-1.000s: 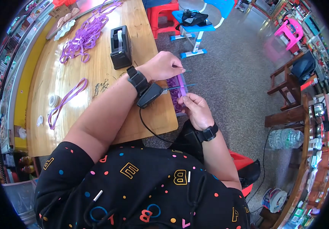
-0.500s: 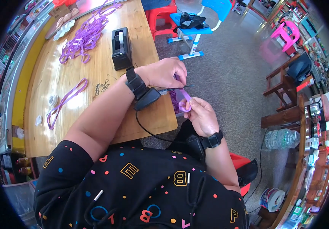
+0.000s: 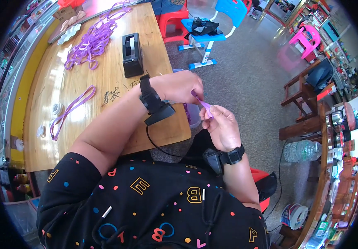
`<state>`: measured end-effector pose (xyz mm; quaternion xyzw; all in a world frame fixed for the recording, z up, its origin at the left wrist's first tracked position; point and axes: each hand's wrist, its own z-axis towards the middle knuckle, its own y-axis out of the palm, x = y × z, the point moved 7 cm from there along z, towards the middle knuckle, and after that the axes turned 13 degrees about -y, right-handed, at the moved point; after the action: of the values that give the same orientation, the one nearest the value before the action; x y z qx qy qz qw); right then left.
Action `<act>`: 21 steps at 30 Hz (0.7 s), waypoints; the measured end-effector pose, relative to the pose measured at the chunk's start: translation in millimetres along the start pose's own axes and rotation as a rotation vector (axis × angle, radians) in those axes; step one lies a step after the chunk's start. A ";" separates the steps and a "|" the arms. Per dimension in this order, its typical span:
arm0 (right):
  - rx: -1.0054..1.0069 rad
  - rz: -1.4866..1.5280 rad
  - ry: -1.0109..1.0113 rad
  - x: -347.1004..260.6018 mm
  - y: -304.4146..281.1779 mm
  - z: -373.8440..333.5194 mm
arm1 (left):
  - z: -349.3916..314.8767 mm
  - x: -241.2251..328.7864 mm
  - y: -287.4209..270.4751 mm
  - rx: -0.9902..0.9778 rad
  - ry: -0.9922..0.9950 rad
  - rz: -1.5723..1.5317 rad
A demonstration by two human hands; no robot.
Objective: The person pulls a length of purple ribbon from a pile, wraps it around a metal tool, and cuts it with scissors. They then place the cut piece of ribbon into a plastic bin and repeat the process.
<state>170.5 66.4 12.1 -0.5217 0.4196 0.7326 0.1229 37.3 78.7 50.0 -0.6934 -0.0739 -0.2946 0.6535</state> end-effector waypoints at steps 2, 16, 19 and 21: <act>-0.014 0.003 -0.046 -9.3 2.6 2.5 | 0.3 -1.4 -2.6 -0.033 -0.021 -0.085; -0.037 0.015 -0.022 -12.7 10.2 2.8 | -1.3 -0.5 -13.6 0.002 -0.022 -0.169; -0.043 0.068 0.008 -11.9 13.2 4.5 | -3.7 5.0 -17.3 -0.019 -0.047 -0.159; -0.049 0.090 0.017 -11.7 16.7 7.2 | -4.2 4.3 -17.8 -0.008 -0.049 -0.138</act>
<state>160.4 64.5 31.2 -0.5112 0.4259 0.7429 0.0734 30.8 75.9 67.5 -0.6961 -0.1361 -0.3222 0.6270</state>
